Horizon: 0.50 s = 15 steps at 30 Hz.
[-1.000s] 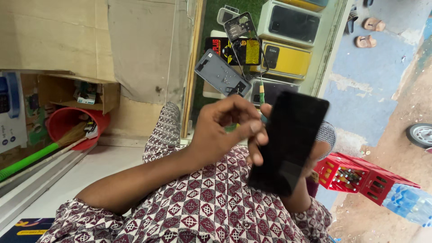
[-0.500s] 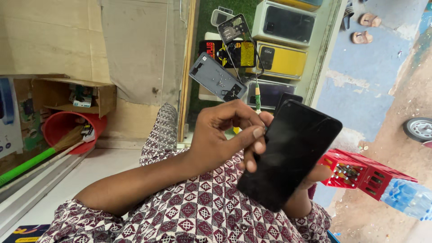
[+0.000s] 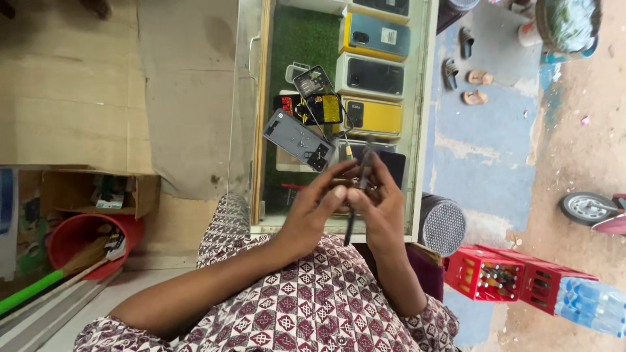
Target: The person sits at a glass display counter and repairs a smartphone. They use a screwdriver to unscrew the back cover, pry off the cover, disconnect and lift the battery from the phone body, and work on the internal components while a customer holds a receipt at the counter.
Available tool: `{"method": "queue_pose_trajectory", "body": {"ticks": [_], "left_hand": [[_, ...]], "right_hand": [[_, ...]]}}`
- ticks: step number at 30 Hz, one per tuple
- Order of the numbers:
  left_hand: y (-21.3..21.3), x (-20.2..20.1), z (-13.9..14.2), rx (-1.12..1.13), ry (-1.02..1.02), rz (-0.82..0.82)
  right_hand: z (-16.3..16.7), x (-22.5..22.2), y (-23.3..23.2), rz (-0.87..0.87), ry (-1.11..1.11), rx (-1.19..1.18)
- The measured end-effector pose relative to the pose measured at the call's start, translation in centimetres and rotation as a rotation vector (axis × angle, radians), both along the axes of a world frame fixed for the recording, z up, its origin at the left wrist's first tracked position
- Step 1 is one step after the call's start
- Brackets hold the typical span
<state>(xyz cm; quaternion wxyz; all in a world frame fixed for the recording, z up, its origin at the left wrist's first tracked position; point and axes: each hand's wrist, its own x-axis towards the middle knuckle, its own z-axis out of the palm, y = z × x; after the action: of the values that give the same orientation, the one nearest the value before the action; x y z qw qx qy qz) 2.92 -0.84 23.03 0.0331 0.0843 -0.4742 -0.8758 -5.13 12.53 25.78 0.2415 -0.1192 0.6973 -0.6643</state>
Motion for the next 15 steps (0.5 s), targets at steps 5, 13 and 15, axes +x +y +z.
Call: {"method": "queue_pose_trajectory", "body": {"ticks": [5,13,15], "left_hand": [[0.6,1.3,-1.7,0.003,0.028,0.081],[0.2,2.5,-2.1,0.346,-0.142,0.133],[-0.1,3.0,-1.7,0.338,-0.093,0.171]], "right_hand": [[-0.4,1.4,0.0,0.058,0.459,0.464],[1.3,3.0,2.1,0.096,0.091,0.154],[2.2,3.3,2.3,0.065,0.204,0.197]]}}
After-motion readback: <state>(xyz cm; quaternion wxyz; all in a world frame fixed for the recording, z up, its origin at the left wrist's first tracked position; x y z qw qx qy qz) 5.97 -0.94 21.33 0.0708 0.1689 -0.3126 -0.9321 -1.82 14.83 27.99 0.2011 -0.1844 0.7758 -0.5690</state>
